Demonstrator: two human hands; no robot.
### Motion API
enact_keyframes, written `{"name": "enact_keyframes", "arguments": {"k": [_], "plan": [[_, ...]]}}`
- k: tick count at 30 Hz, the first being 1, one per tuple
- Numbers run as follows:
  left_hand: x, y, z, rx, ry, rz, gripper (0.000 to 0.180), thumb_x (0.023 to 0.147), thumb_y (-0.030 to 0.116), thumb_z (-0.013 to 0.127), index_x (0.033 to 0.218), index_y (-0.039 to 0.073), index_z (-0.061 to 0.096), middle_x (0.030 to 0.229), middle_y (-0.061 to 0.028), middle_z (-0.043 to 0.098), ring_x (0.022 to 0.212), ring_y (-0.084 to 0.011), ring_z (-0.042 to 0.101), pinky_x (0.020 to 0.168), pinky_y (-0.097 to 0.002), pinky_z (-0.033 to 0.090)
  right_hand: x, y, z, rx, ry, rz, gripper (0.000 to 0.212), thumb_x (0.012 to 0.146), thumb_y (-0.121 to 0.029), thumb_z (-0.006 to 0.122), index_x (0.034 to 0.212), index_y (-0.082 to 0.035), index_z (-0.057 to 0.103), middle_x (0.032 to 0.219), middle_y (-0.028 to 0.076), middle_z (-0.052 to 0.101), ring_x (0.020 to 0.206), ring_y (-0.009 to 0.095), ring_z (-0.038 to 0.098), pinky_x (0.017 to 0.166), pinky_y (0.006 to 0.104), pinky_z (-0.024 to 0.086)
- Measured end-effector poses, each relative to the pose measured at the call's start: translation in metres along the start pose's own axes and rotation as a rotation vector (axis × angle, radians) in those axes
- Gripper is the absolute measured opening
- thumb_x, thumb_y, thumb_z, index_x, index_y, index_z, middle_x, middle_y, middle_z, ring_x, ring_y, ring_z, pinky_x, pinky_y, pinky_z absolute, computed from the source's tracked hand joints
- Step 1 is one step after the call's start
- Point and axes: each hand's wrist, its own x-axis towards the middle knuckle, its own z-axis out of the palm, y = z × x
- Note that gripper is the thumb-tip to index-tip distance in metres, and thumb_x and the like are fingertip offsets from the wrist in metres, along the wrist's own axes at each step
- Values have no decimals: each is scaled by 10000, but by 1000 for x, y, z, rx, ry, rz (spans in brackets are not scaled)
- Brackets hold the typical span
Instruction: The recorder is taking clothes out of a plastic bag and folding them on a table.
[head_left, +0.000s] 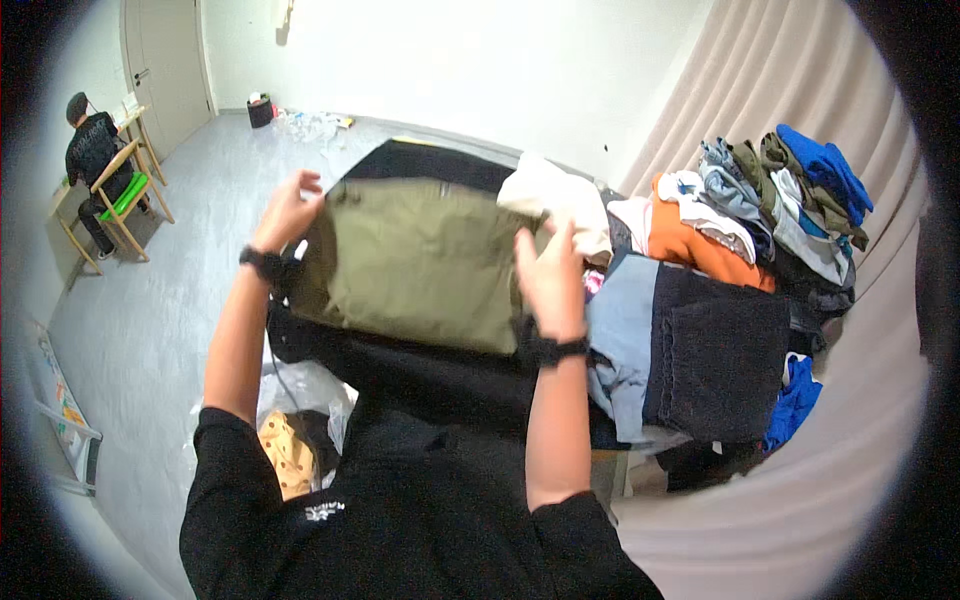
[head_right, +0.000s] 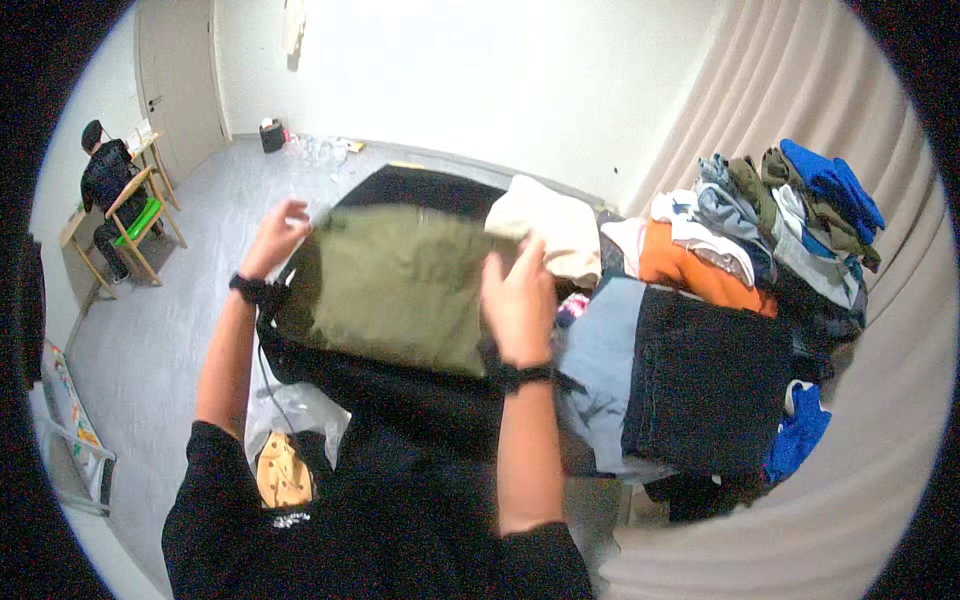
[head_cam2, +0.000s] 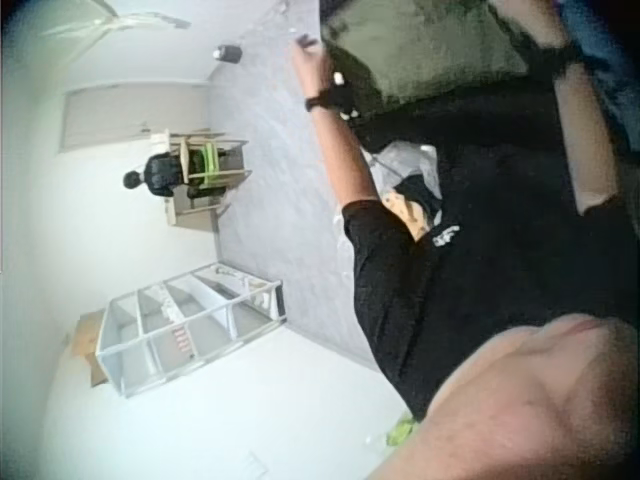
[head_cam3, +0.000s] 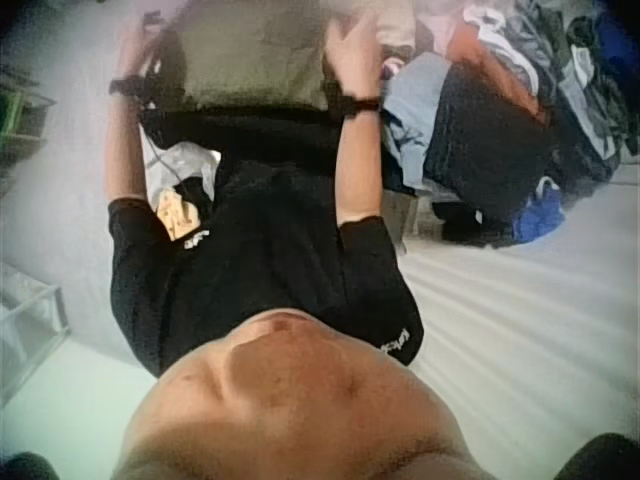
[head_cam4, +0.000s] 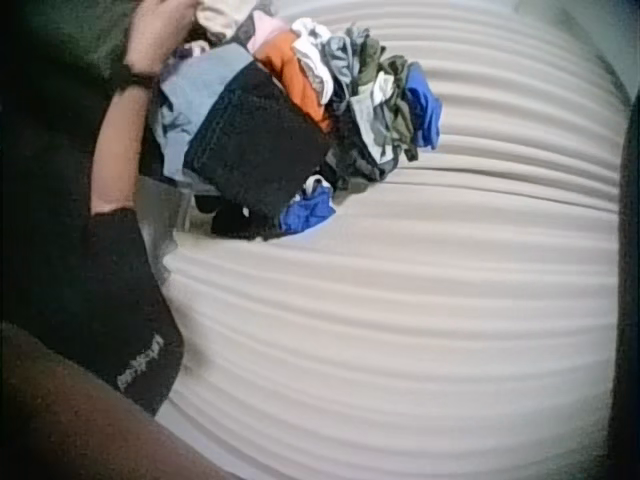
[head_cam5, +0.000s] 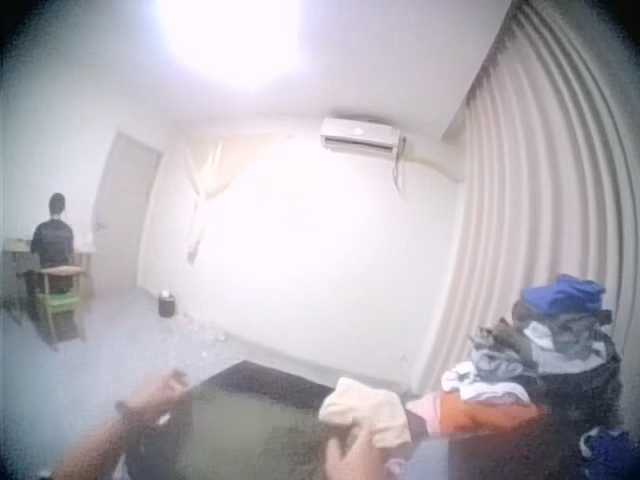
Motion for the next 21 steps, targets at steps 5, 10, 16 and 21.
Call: {"name": "enact_keyframes", "arguments": {"k": [5,10,16,21], "plan": [[-59,-12,5,-11,-108,-31,244,819,163,577,966,-33,586,828,-126,648,730,-222,620,684,-320,487,-62,31,20,38,-437,-38,462,815,-262,594,1215,-65,476,1180,151,556,1146,320,476,957,411,382],[-117,-13,-12,211,-151,-146,410,844,349,591,713,-40,572,679,-120,609,599,-179,560,557,-317,439,-83,71,35,2,-462,-216,390,808,-252,612,1141,-61,544,1230,131,527,1189,285,441,995,396,342],[-144,-26,-20,-5,-347,-628,525,878,499,509,709,7,584,598,-44,577,505,-116,541,479,-254,436,-80,94,44,227,-502,-137,316,806,-207,620,1073,-41,591,1222,131,540,1168,296,458,989,375,365],[-148,-8,-10,-381,-373,-619,426,918,399,495,982,-15,569,732,-30,611,638,-114,594,550,-231,471,-80,95,41,282,-507,-66,300,808,-191,617,1069,-45,602,1201,112,559,1170,280,461,986,365,370]]}}
